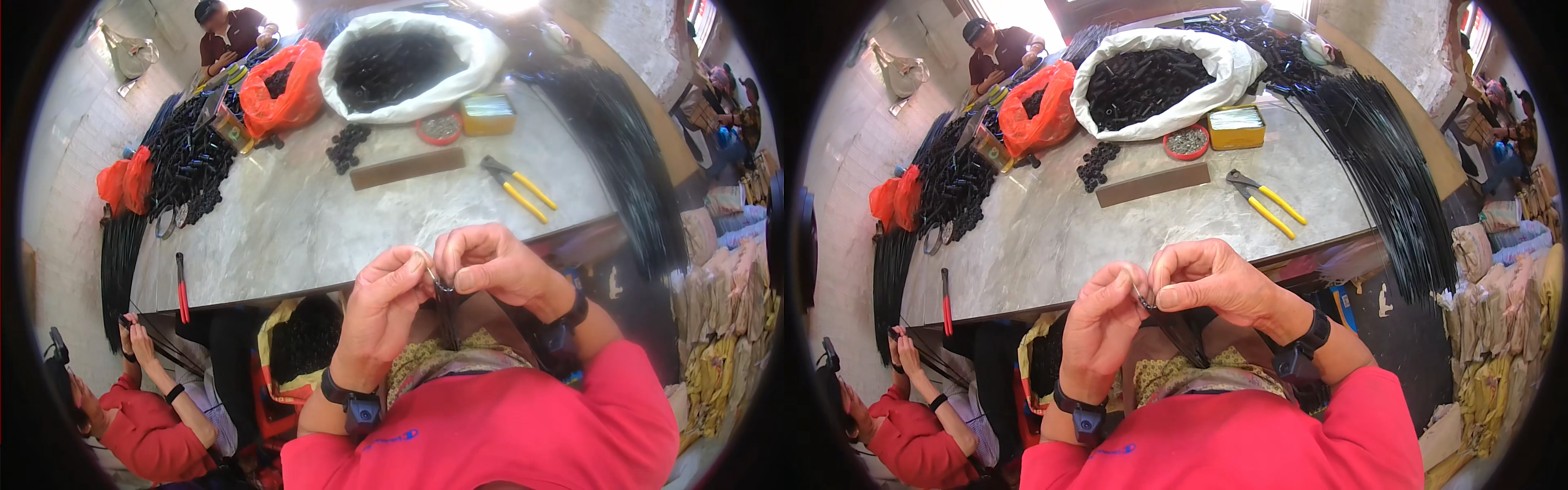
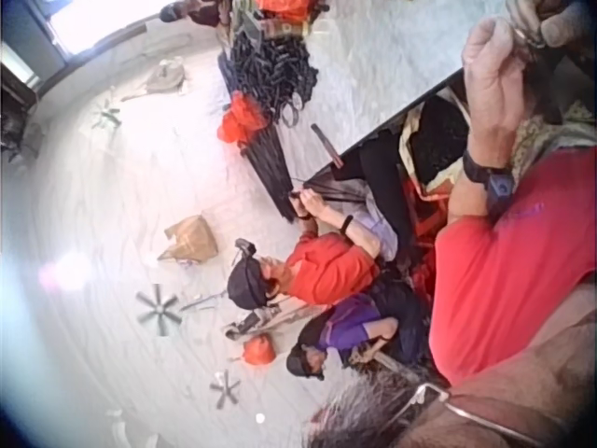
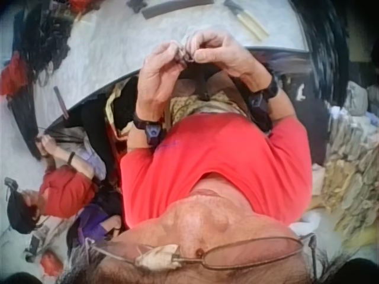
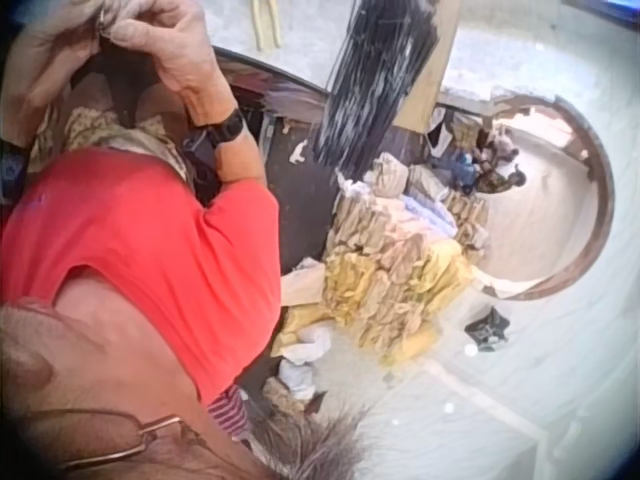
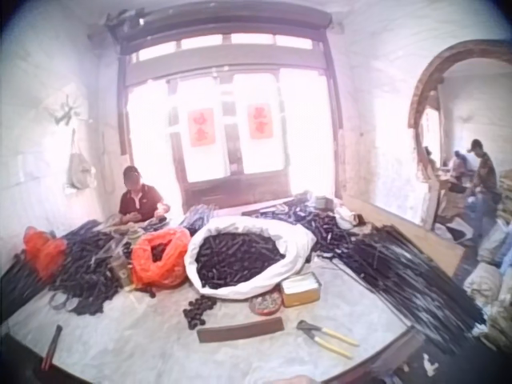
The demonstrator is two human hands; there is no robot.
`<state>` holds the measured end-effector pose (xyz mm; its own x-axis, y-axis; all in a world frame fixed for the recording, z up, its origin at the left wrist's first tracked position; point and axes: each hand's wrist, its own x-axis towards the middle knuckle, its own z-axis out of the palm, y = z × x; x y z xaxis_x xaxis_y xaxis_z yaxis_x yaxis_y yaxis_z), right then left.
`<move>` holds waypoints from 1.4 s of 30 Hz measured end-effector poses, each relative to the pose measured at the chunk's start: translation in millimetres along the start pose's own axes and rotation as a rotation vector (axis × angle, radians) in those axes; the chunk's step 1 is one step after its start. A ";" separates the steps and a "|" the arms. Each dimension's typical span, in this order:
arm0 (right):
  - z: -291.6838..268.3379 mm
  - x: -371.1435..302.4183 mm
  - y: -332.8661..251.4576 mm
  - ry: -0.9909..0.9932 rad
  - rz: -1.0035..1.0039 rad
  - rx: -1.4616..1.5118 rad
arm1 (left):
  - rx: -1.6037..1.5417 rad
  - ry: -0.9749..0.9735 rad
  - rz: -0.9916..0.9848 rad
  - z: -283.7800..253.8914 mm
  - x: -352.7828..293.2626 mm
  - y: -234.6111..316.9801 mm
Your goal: Assemble umbrella frames and ribs in a factory setting.
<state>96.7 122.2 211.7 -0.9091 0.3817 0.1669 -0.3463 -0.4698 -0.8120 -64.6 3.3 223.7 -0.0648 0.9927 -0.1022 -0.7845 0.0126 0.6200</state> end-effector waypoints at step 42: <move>-11.7 -10.1 3.6 0.027 -0.072 -0.367 | 0.708 -0.093 0.408 -4.1 -14.3 -9.5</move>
<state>107.4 126.0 200.5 -0.8770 0.4270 0.2202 -0.2987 -0.1257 -0.9460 -58.7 -11.5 216.1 -0.1846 0.9412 0.2828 -0.1335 -0.3091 0.9416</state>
